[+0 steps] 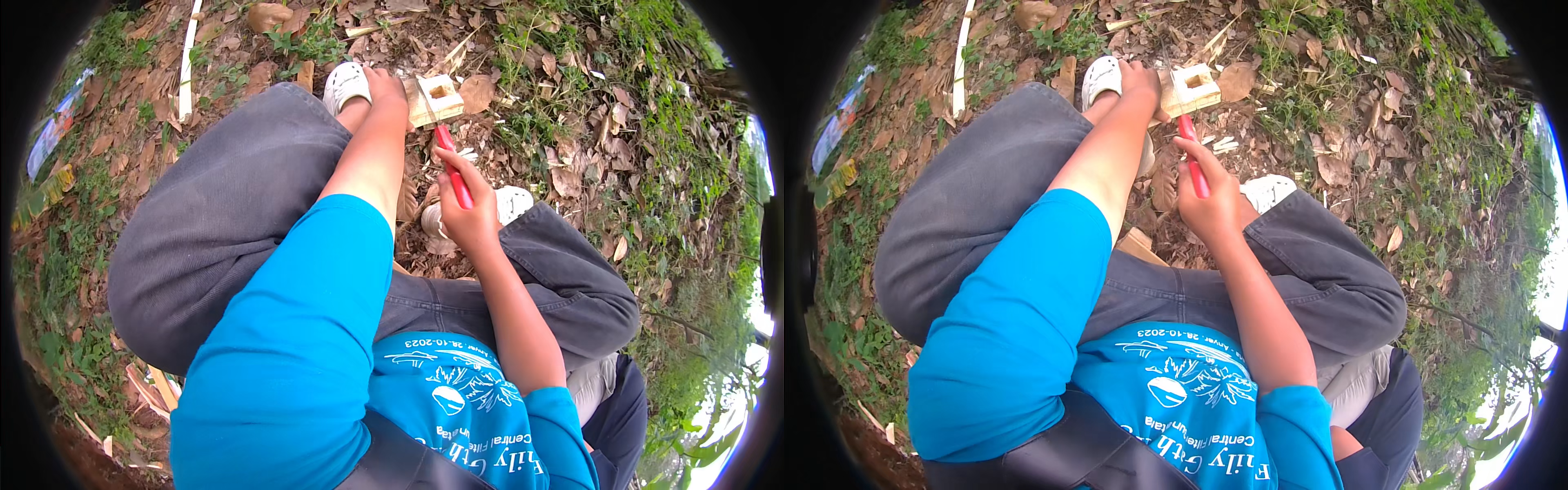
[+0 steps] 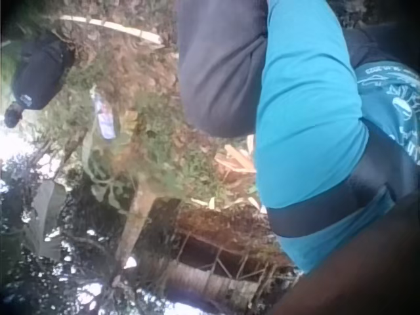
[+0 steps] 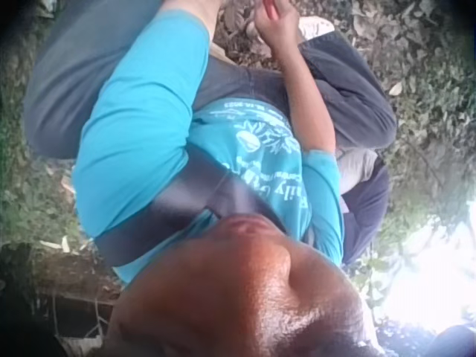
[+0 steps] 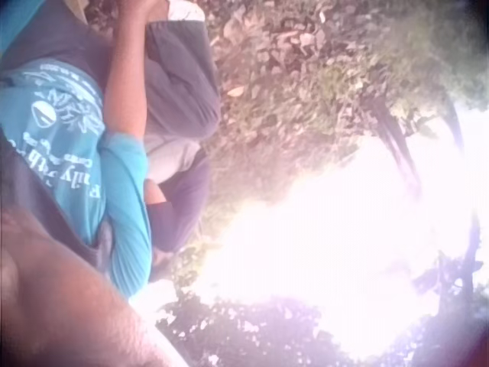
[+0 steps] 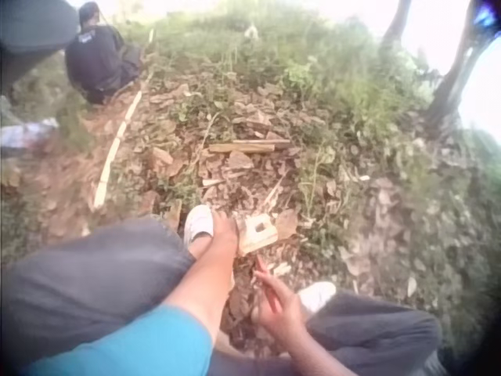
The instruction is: The person sits on the ground and carves a rectangular hole into a small block of wood. They use a red hand saw to cut the wood and a blue chisel to remove the cut pieces and shape the interior.
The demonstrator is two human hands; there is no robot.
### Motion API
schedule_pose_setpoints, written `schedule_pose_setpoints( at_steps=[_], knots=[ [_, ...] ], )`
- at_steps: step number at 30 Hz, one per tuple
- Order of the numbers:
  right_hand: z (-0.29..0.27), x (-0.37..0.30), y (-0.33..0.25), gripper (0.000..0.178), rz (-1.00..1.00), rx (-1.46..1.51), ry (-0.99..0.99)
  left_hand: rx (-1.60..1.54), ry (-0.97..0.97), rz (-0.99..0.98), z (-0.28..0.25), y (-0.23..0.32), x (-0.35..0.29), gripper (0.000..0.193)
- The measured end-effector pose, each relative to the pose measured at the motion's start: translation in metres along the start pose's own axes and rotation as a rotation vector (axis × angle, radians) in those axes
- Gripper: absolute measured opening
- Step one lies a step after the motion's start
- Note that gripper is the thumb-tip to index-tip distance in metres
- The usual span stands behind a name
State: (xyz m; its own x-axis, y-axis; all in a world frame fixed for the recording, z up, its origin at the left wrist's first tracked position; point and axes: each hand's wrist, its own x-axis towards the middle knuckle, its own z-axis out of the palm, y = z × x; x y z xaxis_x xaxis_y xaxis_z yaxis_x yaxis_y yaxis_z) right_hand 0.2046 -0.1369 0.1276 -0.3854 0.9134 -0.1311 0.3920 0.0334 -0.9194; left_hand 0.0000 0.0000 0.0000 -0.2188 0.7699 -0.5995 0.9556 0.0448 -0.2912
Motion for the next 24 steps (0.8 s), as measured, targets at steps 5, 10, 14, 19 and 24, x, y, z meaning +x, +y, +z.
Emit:
schedule_pose_setpoints(
  at_steps=[5, 10, 14, 19, 24],
  knots=[
    [-0.027, -0.068, -0.036, 0.037, -0.02, -0.13, -0.039, 0.025, -0.092, 0.072, 0.014, 0.014, -0.009, 0.115],
    [-0.042, -0.072, -0.028, 0.037, -0.073, -0.044, 0.023, 0.05, -0.069, -0.007, 0.008, -0.001, -0.012, 0.113],
    [0.0, -0.027, -0.011, 0.04, 0.017, 0.029, -0.079, 0.022, 0.013, 0.021, 0.015, 0.004, 0.014, 0.106],
    [-0.004, -0.034, 0.001, 0.041, -0.012, 0.013, 0.025, 0.086, 0.0, -0.008, 0.008, 0.005, -0.01, 0.112],
    [-0.035, -0.014, -0.05, 0.034, 0.177, 0.407, 0.059, 0.099, 0.059, -0.078, 0.021, 0.026, -0.013, 0.108]
  ],
)
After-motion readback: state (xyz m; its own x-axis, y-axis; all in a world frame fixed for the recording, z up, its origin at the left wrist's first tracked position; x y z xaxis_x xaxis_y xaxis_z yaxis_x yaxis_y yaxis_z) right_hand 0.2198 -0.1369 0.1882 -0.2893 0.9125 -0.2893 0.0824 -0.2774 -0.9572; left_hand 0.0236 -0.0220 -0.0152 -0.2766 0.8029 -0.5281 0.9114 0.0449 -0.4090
